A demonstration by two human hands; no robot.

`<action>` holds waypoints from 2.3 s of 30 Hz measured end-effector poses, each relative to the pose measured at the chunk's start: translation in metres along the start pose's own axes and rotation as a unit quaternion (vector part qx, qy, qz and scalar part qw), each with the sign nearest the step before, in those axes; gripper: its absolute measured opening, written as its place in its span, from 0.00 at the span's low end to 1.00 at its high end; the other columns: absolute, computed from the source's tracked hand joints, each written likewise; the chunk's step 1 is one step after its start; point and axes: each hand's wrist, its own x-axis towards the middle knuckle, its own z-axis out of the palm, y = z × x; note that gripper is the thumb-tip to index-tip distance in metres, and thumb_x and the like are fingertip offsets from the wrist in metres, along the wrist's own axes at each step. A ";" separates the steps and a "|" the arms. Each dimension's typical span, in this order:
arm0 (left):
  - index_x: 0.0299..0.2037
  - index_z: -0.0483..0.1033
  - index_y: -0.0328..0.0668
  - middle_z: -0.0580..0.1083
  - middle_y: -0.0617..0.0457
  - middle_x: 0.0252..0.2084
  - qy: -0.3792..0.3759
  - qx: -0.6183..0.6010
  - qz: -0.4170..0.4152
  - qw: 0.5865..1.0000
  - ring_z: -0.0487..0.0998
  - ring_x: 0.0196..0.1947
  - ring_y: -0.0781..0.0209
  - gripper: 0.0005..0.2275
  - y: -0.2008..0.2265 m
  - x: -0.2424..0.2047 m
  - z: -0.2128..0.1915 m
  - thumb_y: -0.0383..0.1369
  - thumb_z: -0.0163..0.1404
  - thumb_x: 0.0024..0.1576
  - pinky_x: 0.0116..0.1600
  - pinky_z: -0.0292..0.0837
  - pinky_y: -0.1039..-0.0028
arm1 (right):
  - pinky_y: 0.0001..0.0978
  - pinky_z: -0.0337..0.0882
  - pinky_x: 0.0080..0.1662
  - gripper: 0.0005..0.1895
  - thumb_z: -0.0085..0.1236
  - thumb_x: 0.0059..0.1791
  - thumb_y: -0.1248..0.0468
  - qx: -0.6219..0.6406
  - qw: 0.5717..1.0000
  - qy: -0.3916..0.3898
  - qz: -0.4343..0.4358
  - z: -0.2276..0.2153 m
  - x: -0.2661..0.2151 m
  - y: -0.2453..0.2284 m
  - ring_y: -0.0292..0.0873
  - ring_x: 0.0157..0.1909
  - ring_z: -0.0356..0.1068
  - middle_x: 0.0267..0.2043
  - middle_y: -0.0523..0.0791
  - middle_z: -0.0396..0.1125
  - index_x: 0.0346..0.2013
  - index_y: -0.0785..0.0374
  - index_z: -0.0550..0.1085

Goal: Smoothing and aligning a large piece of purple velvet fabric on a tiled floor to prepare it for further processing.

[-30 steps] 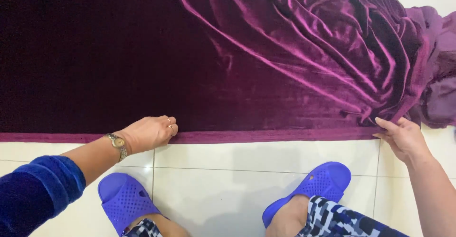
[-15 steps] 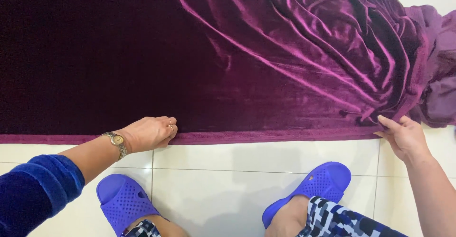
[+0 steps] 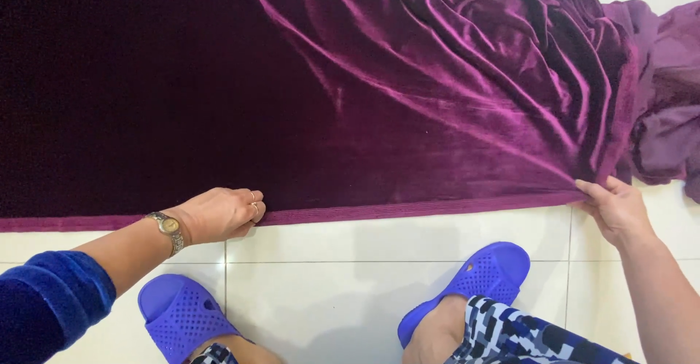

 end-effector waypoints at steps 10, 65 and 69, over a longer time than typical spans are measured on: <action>0.49 0.71 0.51 0.68 0.57 0.44 0.087 -0.028 0.010 0.996 0.72 0.43 0.62 0.14 0.001 0.038 -0.032 0.31 0.50 0.52 0.48 0.74 0.72 | 0.42 0.69 0.50 0.15 0.47 0.53 0.67 0.020 0.998 -0.037 0.056 0.022 -0.010 -0.043 0.49 0.48 0.67 0.49 0.53 0.65 0.54 0.70 0.64; 0.56 0.63 0.61 0.59 0.62 0.52 -0.005 0.080 -0.015 0.997 0.64 0.54 0.66 0.18 0.062 0.133 -0.083 0.30 0.48 0.56 0.52 0.67 0.75 | 0.29 0.79 0.31 0.11 0.66 0.43 0.66 0.032 0.997 0.067 0.017 0.006 0.021 -0.001 0.38 0.26 0.72 0.30 0.45 0.70 0.37 0.62 0.73; 0.55 0.64 0.60 0.59 0.61 0.54 0.018 0.067 0.013 0.998 0.64 0.57 0.63 0.18 0.076 0.141 -0.088 0.31 0.50 0.55 0.54 0.67 0.73 | 0.28 0.78 0.32 0.11 0.66 0.44 0.64 0.035 0.997 0.062 0.015 0.011 0.012 -0.014 0.36 0.24 0.71 0.26 0.43 0.68 0.34 0.62 0.72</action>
